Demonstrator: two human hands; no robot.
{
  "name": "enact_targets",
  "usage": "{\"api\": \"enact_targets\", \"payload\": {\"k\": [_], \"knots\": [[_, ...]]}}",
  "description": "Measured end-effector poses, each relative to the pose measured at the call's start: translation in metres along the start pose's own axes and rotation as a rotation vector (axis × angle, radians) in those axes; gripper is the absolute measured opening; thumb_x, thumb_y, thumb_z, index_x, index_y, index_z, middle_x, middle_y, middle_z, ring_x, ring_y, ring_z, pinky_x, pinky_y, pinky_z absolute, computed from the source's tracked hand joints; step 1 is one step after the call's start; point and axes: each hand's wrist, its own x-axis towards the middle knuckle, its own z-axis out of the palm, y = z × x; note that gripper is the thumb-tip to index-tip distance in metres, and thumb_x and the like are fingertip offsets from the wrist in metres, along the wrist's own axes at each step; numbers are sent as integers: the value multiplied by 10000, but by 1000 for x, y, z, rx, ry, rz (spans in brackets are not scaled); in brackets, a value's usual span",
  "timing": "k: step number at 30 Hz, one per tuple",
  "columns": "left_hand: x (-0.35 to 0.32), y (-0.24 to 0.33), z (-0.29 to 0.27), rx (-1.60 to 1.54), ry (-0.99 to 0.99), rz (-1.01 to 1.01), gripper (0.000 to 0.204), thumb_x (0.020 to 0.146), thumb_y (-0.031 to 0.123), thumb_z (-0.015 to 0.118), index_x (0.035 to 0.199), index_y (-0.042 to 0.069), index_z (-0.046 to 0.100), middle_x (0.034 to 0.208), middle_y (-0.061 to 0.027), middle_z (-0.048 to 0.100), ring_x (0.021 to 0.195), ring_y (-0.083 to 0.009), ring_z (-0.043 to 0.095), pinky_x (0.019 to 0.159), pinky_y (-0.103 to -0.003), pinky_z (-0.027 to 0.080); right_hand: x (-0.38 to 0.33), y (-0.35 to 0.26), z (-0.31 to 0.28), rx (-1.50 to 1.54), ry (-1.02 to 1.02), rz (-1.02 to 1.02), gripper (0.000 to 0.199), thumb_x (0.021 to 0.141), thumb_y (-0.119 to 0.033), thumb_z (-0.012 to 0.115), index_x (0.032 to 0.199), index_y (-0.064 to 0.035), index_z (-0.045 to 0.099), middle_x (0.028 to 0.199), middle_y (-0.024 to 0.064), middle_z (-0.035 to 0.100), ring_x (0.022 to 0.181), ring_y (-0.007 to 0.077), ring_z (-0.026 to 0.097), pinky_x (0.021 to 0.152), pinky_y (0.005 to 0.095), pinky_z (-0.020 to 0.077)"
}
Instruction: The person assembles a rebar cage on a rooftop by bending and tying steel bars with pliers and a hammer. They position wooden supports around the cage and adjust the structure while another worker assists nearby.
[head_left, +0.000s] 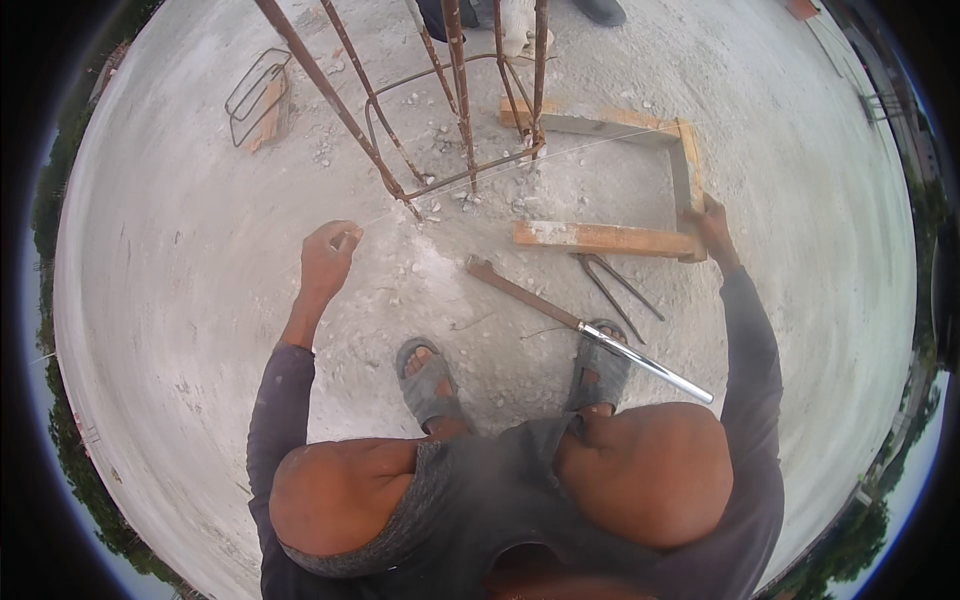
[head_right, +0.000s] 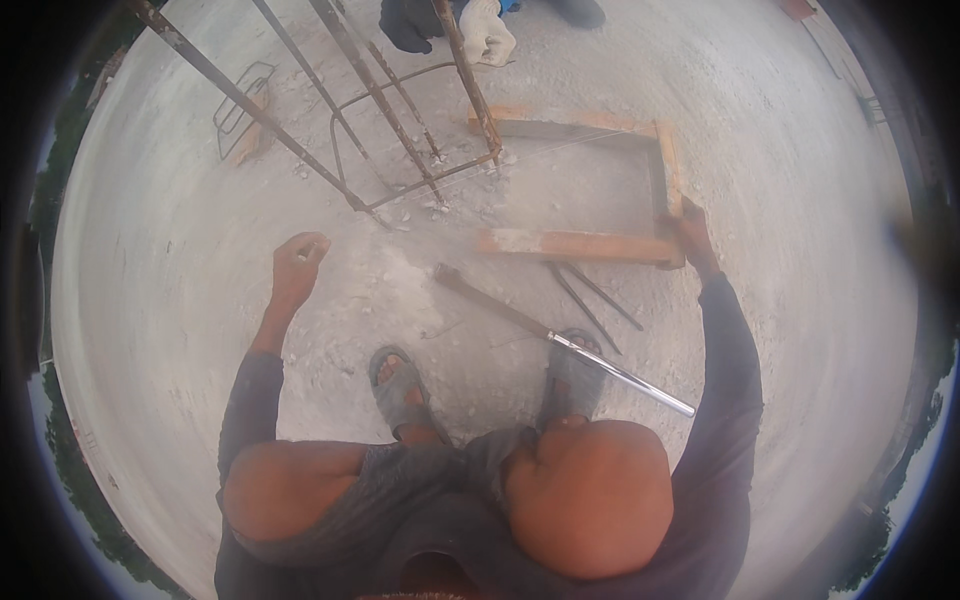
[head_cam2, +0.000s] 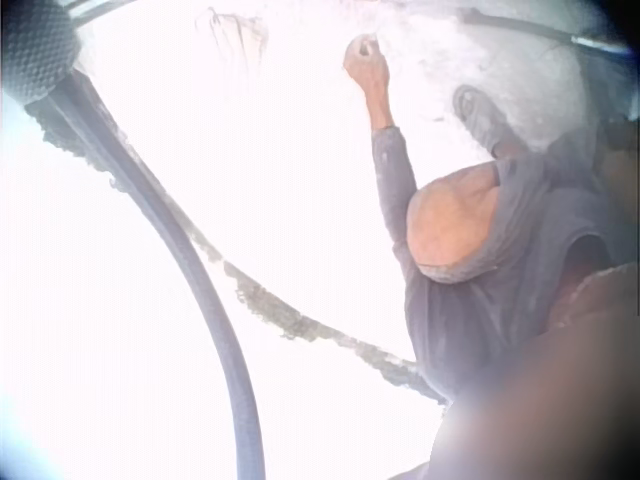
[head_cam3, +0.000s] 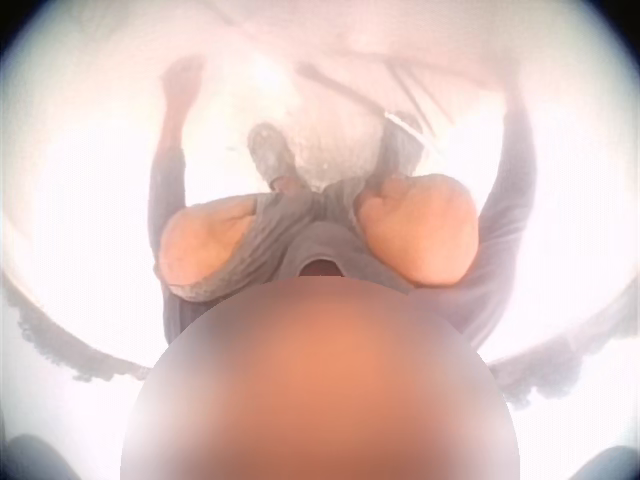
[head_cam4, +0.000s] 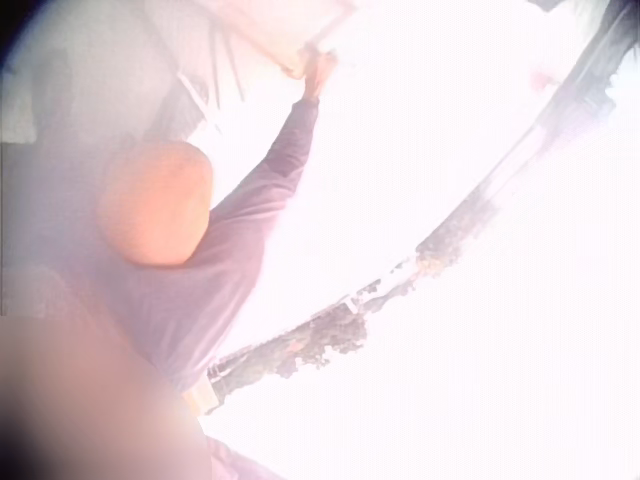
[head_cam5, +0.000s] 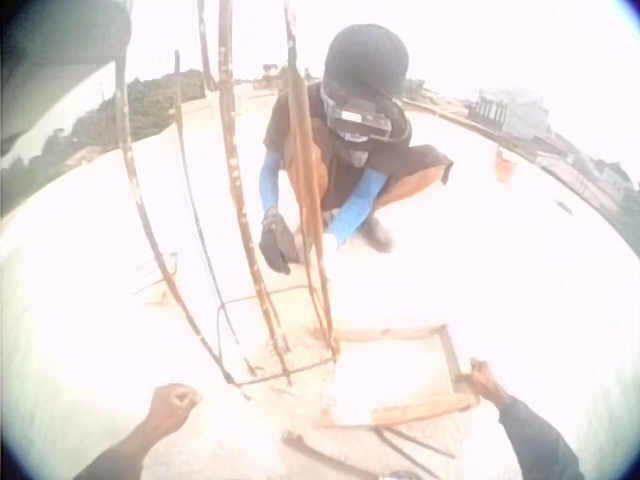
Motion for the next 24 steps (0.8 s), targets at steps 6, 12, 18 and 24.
{"api": "enact_targets", "payload": {"k": [6, 12, 18, 24], "knots": [[-3, 4, 2, -5, 25, 47, 217, 899, 191, 702, 1010, 8, 736, 1010, -147, 733, 881, -260, 696, 807, -354, 531, 39, -37, 60, 44, -135, -126, 484, 770, -90, 729, 1227, 46, 643, 987, 91, 716, 864, 152, 673, 777, 317, 534], [-6, 7, 5, 10, 64, 52, 185, 901, 158, 697, 993, 1, 728, 970, -146, 725, 837, -254, 687, 778, -350, 524, 63, -65, 111, -6, -215, -201, 567, 750, -90, 738, 1295, 25, 633, 1043, 115, 726, 910, 171, 690, 821, 324, 538], [-7, 4, 8, 1, 113, 108, 168, 895, 159, 700, 965, 7, 723, 917, -124, 714, 778, -247, 657, 758, -363, 505, 74, -84, 154, 7, -296, -215, 620, 729, -99, 776, 1310, 41, 612, 1093, 125, 717, 950, 179, 670, 881, 311, 509], [-8, 2, 18, 105, 179, 113, 137, 877, 183, 724, 936, 61, 729, 865, -81, 702, 839, -271, 636, 882, -405, 447, 75, -102, 184, 48, -324, -280, 610, 714, -79, 778, 1294, 31, 625, 1118, 124, 721, 988, 178, 667, 911, 307, 505]]}}
